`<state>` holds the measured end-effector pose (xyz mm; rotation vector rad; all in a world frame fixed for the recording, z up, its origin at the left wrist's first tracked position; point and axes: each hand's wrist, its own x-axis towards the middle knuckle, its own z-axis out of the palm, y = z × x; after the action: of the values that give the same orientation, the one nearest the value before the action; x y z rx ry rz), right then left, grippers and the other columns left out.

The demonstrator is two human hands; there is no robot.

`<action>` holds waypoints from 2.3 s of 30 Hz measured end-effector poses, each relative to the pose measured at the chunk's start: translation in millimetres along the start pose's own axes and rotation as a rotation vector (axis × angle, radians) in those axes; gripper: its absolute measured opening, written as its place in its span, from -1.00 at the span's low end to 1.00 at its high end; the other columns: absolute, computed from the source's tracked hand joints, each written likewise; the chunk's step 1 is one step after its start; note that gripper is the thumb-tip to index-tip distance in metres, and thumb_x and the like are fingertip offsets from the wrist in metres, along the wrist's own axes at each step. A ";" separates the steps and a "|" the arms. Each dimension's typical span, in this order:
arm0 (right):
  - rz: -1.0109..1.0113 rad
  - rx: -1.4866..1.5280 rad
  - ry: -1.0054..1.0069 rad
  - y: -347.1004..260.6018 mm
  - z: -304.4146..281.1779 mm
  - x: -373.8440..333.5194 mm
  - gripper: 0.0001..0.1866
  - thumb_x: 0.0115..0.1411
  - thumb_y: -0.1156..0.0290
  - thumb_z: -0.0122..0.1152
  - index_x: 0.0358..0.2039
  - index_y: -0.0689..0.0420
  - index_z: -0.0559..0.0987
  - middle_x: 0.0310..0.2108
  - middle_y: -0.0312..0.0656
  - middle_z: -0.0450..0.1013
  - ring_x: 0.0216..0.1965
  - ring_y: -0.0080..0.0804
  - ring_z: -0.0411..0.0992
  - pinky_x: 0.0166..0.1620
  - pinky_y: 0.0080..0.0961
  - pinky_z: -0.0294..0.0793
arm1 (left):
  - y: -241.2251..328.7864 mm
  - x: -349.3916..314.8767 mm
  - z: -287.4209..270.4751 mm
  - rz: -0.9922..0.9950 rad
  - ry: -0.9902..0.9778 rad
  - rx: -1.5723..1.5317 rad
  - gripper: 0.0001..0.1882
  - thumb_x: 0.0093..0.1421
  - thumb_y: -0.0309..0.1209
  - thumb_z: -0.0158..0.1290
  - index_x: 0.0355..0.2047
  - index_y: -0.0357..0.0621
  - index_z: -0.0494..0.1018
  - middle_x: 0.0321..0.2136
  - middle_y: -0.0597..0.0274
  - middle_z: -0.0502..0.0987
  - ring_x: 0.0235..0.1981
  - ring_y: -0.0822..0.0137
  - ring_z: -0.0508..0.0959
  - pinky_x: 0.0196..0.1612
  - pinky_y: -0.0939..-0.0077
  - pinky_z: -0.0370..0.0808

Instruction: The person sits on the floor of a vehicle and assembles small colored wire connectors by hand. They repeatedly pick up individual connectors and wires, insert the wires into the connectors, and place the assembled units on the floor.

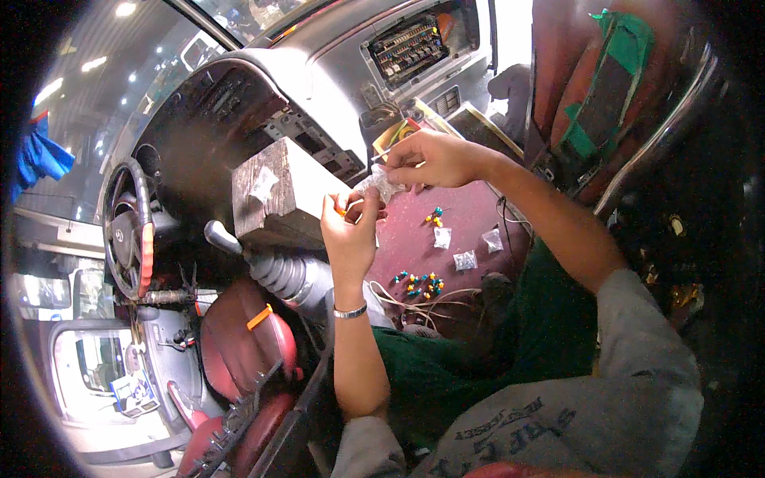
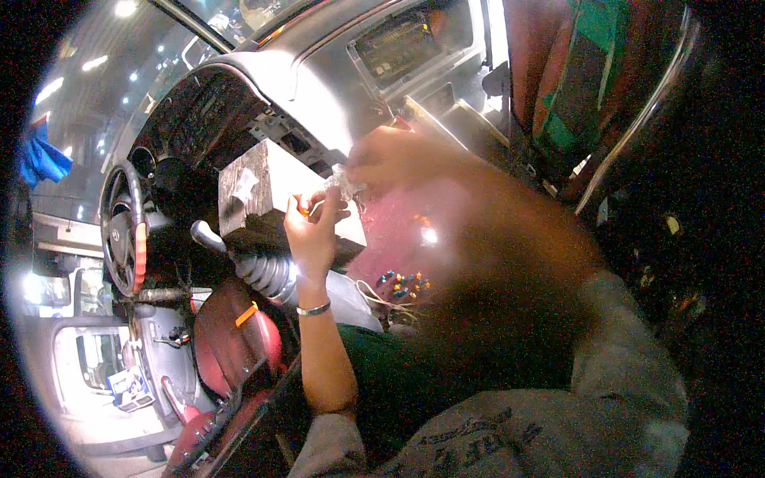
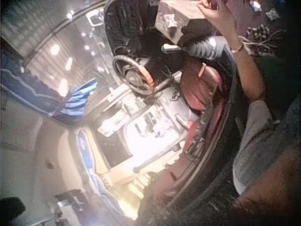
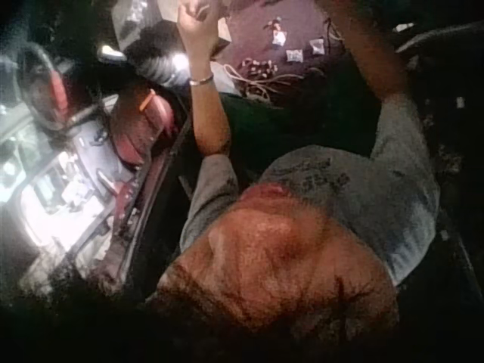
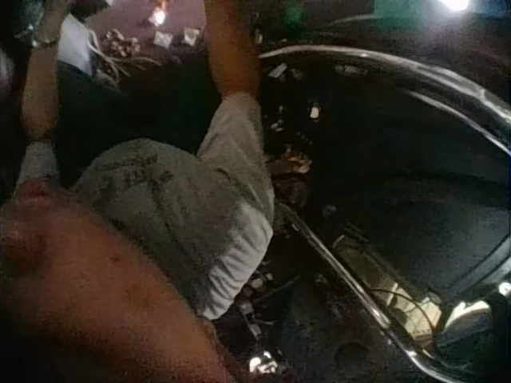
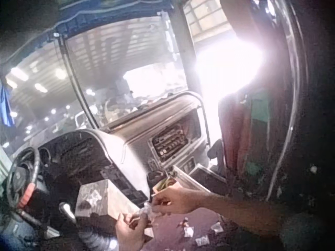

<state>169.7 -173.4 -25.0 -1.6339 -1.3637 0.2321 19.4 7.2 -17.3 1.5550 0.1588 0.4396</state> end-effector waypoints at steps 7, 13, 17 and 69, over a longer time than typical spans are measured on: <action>-0.136 -0.001 0.077 -5.5 -3.9 3.7 -0.82 0.37 0.40 0.25 -0.22 0.29 0.59 -0.31 -0.22 0.59 -0.33 -0.52 0.61 -0.25 -0.56 0.67 | -11.1 4.3 -3.5 0.005 0.023 0.055 -0.55 0.32 -0.34 0.29 -0.34 -0.08 0.14 -0.36 0.20 0.53 -0.38 0.41 0.66 -0.36 0.50 0.70; 0.276 0.271 0.003 -48.8 3.6 16.0 -0.89 0.30 0.53 0.32 -0.22 0.29 0.60 -0.29 -0.19 0.61 -0.26 -0.47 0.63 -0.17 -0.52 0.66 | 10.6 -5.8 12.9 0.140 0.109 -0.088 -0.50 0.27 -0.40 0.35 -0.34 -0.04 0.12 -0.38 0.23 0.57 -0.37 0.57 0.58 -0.27 0.68 0.57; -0.316 -0.084 0.085 -28.1 4.0 10.0 -0.86 0.28 0.52 0.37 -0.21 0.30 0.60 -0.32 -0.21 0.61 -0.27 -0.49 0.62 -0.13 -0.52 0.62 | 5.4 -3.0 6.5 0.072 0.030 -0.101 -0.51 0.27 -0.42 0.36 -0.38 0.01 0.14 -0.33 0.19 0.63 -0.36 0.63 0.54 -0.21 0.77 0.49; 0.037 -0.211 0.171 -49.1 15.8 11.1 -0.78 0.19 0.57 0.34 -0.13 0.29 0.65 -0.35 -0.12 0.62 -0.38 -0.48 0.58 -0.27 -0.46 0.57 | -19.8 13.9 -6.1 0.015 -0.009 -0.214 -0.64 0.33 -0.45 0.27 -0.41 -0.04 0.25 -0.46 0.49 0.41 -0.38 0.64 0.45 -0.24 0.79 0.43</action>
<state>130.9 -159.8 8.1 -1.8101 -1.2623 -0.0318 33.2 18.8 -34.5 1.3481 0.0903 0.4464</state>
